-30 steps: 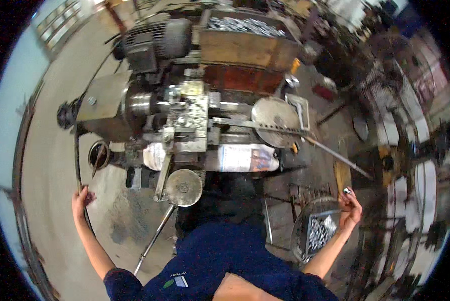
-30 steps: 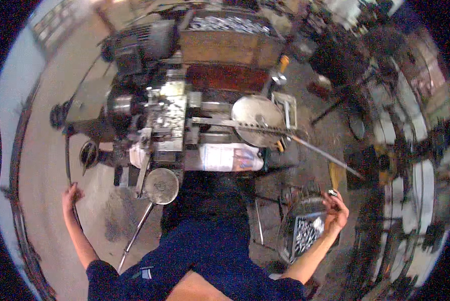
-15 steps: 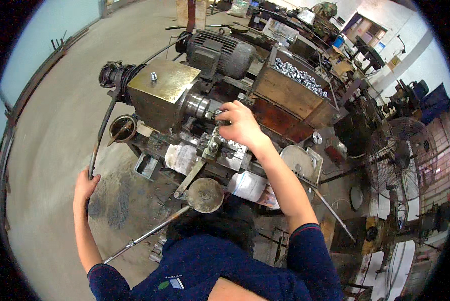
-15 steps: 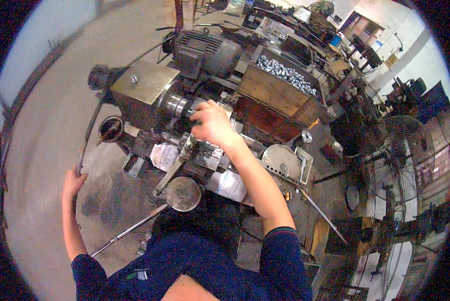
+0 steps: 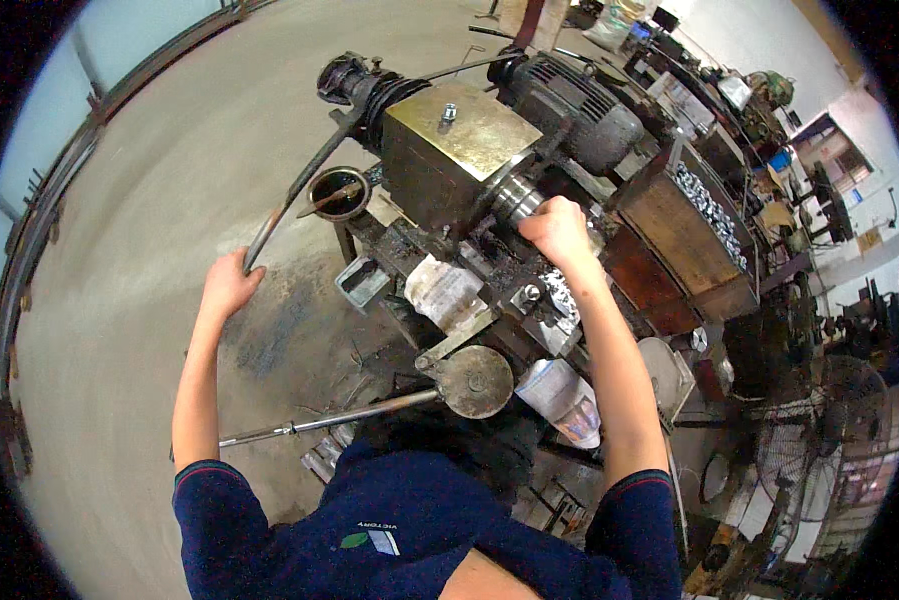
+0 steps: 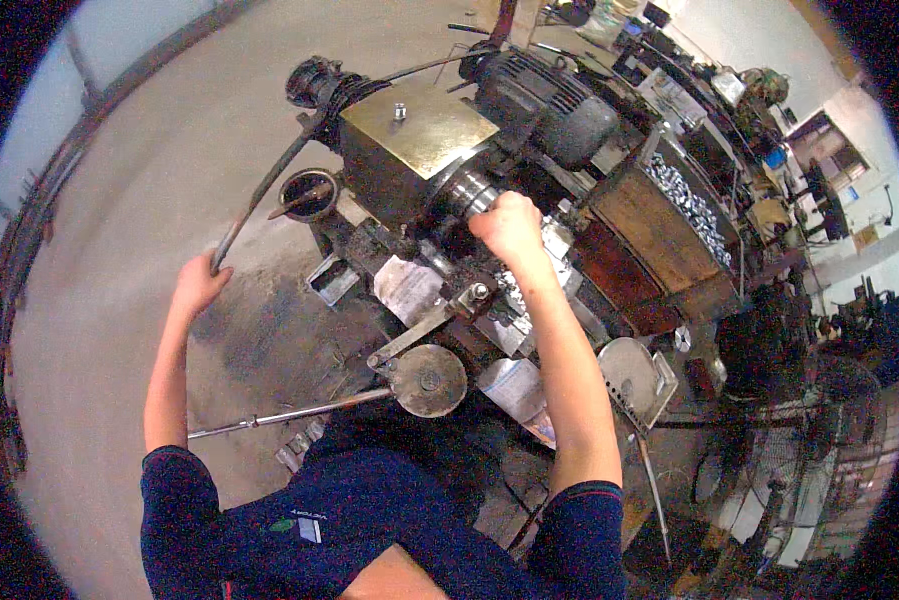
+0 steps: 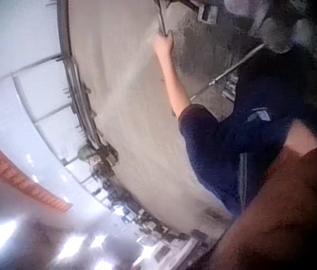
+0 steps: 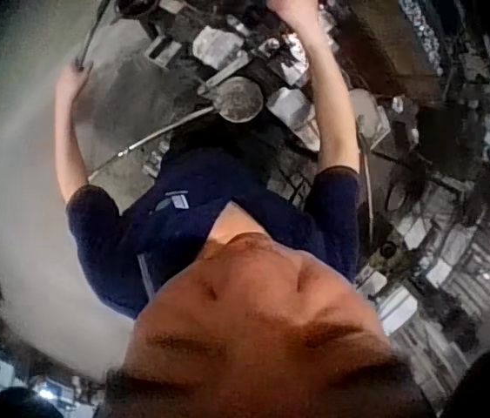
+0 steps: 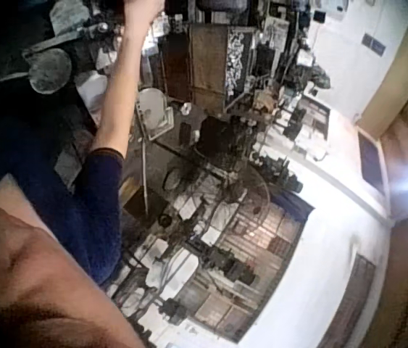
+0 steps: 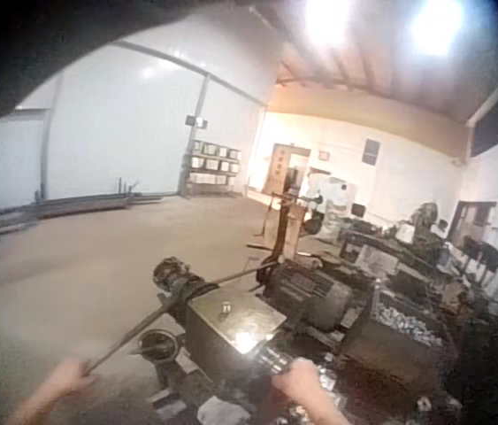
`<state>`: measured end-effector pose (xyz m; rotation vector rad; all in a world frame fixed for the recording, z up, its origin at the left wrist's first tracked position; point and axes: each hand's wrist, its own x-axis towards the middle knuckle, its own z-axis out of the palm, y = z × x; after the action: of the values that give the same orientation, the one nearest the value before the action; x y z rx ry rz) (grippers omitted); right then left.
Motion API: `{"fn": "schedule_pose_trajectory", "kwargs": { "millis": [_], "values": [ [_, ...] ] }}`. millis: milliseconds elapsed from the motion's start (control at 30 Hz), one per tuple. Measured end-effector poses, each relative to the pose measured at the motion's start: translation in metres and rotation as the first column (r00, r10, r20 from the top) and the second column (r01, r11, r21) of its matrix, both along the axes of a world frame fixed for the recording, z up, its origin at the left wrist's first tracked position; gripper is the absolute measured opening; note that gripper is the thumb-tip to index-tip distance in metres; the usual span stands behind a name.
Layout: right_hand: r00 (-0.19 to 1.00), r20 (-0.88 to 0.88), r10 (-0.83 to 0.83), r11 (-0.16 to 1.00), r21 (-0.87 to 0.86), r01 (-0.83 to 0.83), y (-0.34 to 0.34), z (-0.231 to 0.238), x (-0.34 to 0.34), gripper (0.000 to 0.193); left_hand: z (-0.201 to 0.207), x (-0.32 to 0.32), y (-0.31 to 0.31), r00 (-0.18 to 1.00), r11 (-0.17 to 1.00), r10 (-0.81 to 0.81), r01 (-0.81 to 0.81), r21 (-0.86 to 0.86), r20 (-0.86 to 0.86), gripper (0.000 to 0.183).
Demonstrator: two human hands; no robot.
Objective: The person operates a manual lathe machine by repeatedly taking metal bolts from a wooden box, placing them into the lathe's chuck, engaging the machine with a lever to process the metal, and then dropping the finished parts into a metal wire basket.
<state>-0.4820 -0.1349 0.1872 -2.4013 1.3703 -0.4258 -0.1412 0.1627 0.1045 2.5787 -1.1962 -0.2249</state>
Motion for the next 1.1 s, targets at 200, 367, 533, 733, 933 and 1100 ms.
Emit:
{"fn": "schedule_pose_trajectory", "kwargs": {
  "millis": [200,367,533,733,933,1100],
  "values": [
    [0.992,-0.059,0.111,0.982,-0.147,-0.119,-0.003,-0.012,-0.002,0.028,0.002,-0.002,-0.004,0.998,0.998,-0.004,0.0,-0.068,-0.066,0.031],
    [0.997,0.071,0.009,0.998,0.055,-0.013,-0.004,0.004,0.003,0.028,0.002,-0.002,-0.006,0.998,0.999,0.009,-0.011,-0.046,-0.057,0.029],
    [0.988,0.157,-0.005,0.993,0.115,-0.014,-0.018,0.011,-0.003,0.028,-0.008,0.016,-0.007,0.983,0.999,-0.032,0.025,0.039,0.183,0.023],
    [0.992,0.125,-0.003,0.996,0.089,-0.008,-0.018,0.012,0.002,0.024,0.006,0.129,-0.012,0.817,0.985,-0.105,0.008,0.172,0.567,0.009],
    [0.955,0.243,0.171,0.984,-0.087,-0.154,-0.005,0.021,-0.013,0.023,-0.005,0.143,-0.022,0.906,0.995,0.023,-0.061,0.078,0.423,0.014],
    [0.908,0.388,0.159,0.964,-0.258,-0.059,0.025,0.034,-0.102,0.025,-0.05,0.043,-0.074,0.965,0.582,-0.042,0.233,-0.779,0.258,0.031]
  ]
}}
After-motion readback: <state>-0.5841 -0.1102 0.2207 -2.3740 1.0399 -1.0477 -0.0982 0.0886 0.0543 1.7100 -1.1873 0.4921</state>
